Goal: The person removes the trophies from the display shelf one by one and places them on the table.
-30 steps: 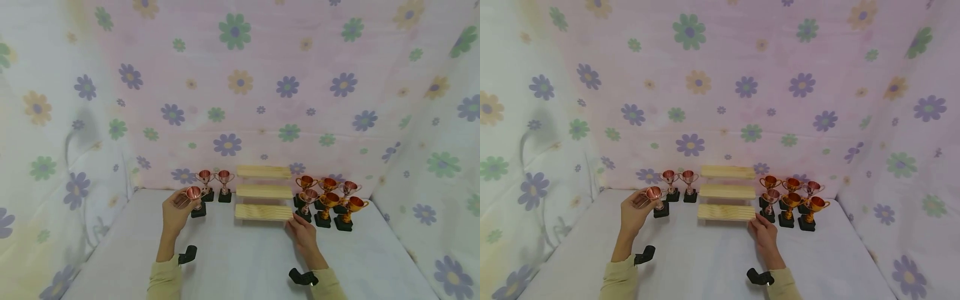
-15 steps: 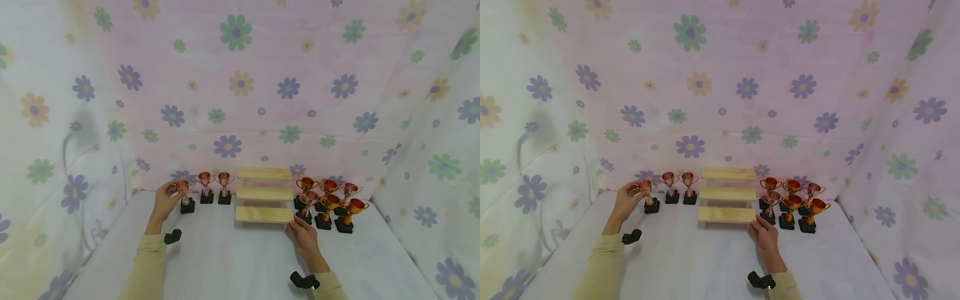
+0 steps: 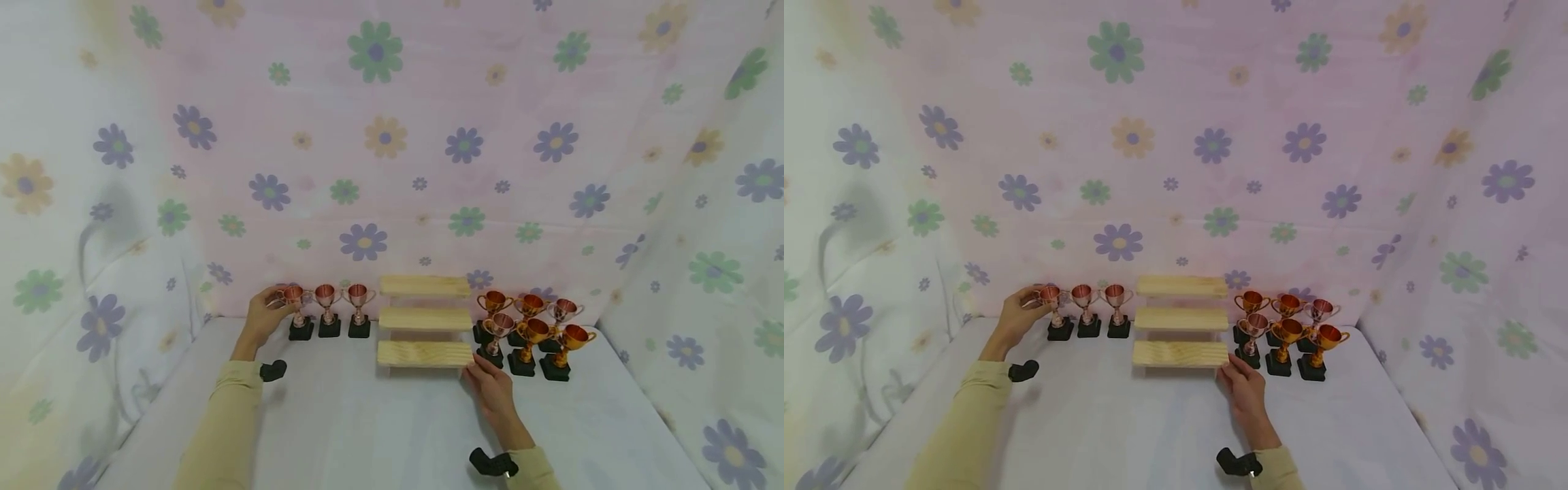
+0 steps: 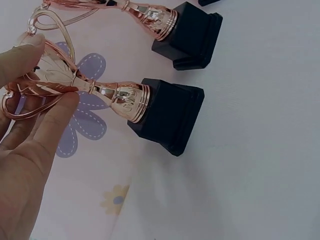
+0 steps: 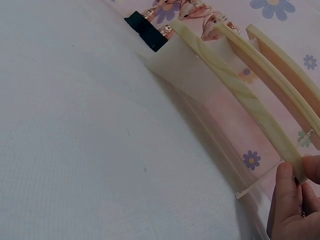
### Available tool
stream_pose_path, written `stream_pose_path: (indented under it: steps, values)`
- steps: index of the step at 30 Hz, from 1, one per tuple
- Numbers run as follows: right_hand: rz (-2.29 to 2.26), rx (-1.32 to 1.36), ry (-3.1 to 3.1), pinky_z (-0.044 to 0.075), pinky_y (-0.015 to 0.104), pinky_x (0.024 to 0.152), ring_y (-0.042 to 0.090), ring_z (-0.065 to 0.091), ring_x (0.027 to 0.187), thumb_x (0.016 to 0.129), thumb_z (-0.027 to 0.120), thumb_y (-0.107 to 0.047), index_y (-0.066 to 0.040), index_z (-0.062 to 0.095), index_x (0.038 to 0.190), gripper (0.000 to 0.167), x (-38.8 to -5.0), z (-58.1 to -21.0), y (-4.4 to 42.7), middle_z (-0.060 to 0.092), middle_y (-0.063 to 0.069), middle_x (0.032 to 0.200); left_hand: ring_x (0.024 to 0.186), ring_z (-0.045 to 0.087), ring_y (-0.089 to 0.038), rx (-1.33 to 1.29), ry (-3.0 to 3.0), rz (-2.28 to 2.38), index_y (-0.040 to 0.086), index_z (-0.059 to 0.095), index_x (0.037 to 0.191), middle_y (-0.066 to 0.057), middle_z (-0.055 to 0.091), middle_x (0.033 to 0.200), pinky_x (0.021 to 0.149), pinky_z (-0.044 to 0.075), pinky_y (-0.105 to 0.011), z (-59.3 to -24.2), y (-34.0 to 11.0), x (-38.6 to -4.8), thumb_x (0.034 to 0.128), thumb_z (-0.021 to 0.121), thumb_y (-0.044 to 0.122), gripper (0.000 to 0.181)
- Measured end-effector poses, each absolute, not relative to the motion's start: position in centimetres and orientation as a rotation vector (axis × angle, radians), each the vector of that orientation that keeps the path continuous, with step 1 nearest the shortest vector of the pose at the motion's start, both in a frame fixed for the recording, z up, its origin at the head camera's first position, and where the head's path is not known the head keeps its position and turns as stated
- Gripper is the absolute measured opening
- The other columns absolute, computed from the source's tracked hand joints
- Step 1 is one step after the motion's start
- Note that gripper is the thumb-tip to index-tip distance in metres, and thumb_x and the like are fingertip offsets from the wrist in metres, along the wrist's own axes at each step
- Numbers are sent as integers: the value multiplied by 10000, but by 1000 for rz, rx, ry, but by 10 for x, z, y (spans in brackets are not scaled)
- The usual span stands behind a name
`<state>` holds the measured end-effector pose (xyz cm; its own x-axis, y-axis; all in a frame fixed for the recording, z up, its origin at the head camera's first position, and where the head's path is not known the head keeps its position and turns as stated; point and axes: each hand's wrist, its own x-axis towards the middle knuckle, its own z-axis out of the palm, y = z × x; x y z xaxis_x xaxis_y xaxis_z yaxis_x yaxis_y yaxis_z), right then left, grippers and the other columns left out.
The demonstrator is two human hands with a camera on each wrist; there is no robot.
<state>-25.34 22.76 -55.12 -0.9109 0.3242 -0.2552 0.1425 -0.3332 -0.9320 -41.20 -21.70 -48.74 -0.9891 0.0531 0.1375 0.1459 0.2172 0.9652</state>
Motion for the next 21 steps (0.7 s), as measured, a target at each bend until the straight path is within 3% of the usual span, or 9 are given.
stream_pose_path:
  steps: [10, 16, 19, 21]
  values:
    - [2411, -629, -1719, 556, 244, 968, 66, 674, 1015, 1037, 565, -51, 54, 440, 1488, 480, -253, -550, 226, 455, 253, 1497, 1151, 542, -299, -201, -2422, -1836, -64, 466, 1423, -242, 497, 1334, 771, 521, -109, -486, -222, -407, 933, 715, 43, 560]
    - [2406, -629, -1721, 560, 231, 952, 68, 672, 1012, 1034, 563, -40, 64, 439, 1484, 478, -255, -550, 223, 453, 262, 1493, 1261, 509, -358, -145, -2398, -1881, -36, 411, 1485, -248, 473, 1390, 812, 511, -92, -487, -221, -404, 933, 709, 29, 630]
    - [2408, -637, -1719, 560, 228, 952, 69, 670, 1022, 1032, 565, -37, 61, 437, 1488, 483, -257, -550, 221, 443, 269, 1508, 1374, 442, -394, -127, -2371, -1910, -12, 337, 1545, -257, 420, 1489, 1002, 524, -229, -487, -221, -400, 919, 719, 7, 734]
    - [2411, -637, -1719, 558, 231, 954, 71, 667, 1026, 1032, 568, -42, 67, 426, 1492, 494, -259, -550, 221, 439, 274, 1514, 1445, 371, -409, -132, -2371, -1897, 3, 258, 1584, -262, 351, 1564, 1145, 447, -397, -487, -222, -396, 912, 732, 14, 823]
